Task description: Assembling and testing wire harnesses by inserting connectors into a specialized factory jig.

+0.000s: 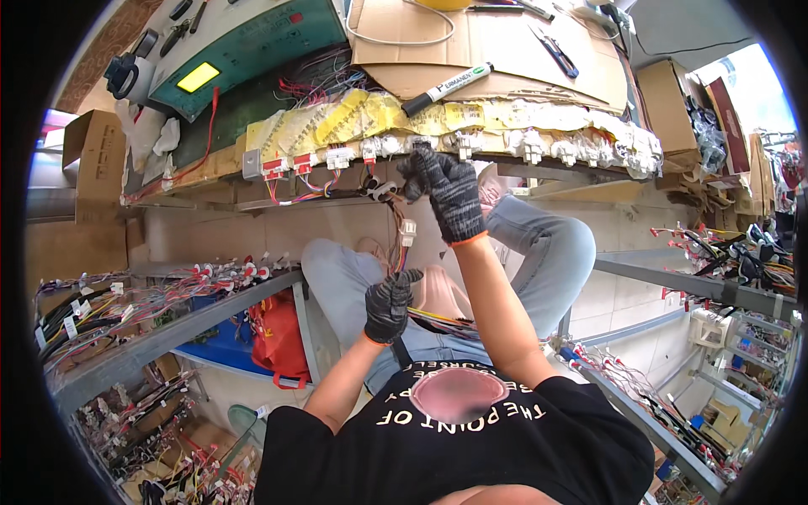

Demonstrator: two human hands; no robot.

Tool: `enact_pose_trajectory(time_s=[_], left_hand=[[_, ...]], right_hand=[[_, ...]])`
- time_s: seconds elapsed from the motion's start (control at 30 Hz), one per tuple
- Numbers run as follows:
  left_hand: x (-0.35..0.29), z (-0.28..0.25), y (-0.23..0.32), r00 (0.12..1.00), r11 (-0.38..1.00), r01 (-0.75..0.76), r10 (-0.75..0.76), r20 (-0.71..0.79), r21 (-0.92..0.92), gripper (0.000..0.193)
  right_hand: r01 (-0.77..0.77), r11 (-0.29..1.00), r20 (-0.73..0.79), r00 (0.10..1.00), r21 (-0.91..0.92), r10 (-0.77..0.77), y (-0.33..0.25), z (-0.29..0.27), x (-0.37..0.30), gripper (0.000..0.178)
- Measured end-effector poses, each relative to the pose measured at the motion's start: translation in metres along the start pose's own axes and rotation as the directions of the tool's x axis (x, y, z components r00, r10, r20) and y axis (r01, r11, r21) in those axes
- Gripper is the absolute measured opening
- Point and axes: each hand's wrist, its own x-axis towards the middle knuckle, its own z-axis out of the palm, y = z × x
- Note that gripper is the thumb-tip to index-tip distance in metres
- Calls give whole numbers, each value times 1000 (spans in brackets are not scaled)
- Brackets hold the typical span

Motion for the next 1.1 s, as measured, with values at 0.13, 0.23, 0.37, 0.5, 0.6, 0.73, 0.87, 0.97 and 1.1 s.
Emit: enact_pose_trajectory(time_s=[0.13,0.23,0.37,0.5,0.6,0.73,0.87,0.97,1.1], left_hand=[[26,12,28,954,953,-238,266,-139,186,31],[35,24,31,946,965,-216,245,-211,151,28],[56,28,42,789,544,-506,605,105,669,35],[68,44,63,960,772,-261,268,76,579,30],[69,53,71,948,870,-284,317,-15,403,36],[66,50,57,872,849,-448,484,-71,281,44],[67,42,53,755,683,-609,655,30,404,25],[71,49,61,775,675,-567,632,26,471,10],[79,64,67,789,717,-512,610,-73,473,7]], right_hand=[[428,180,252,769,-886,-588,-15,-24,-8,27],[42,724,-77,988,-689,-132,-36,-31,-47,19],[165,854,-17,980,-494,-199,-25,-32,-60,23],[-45,997,-64,997,-55,41,-16,-46,-46,18],[40,998,-56,997,-42,-43,-12,-50,-43,18],[37,999,-36,999,2,-37,-17,-50,-41,14],[-50,989,-152,986,137,71,-19,-38,-45,16],[35,995,-142,990,95,-22,-32,-36,-37,16],[156,731,-177,918,-664,-356,-30,-57,-118,7]])
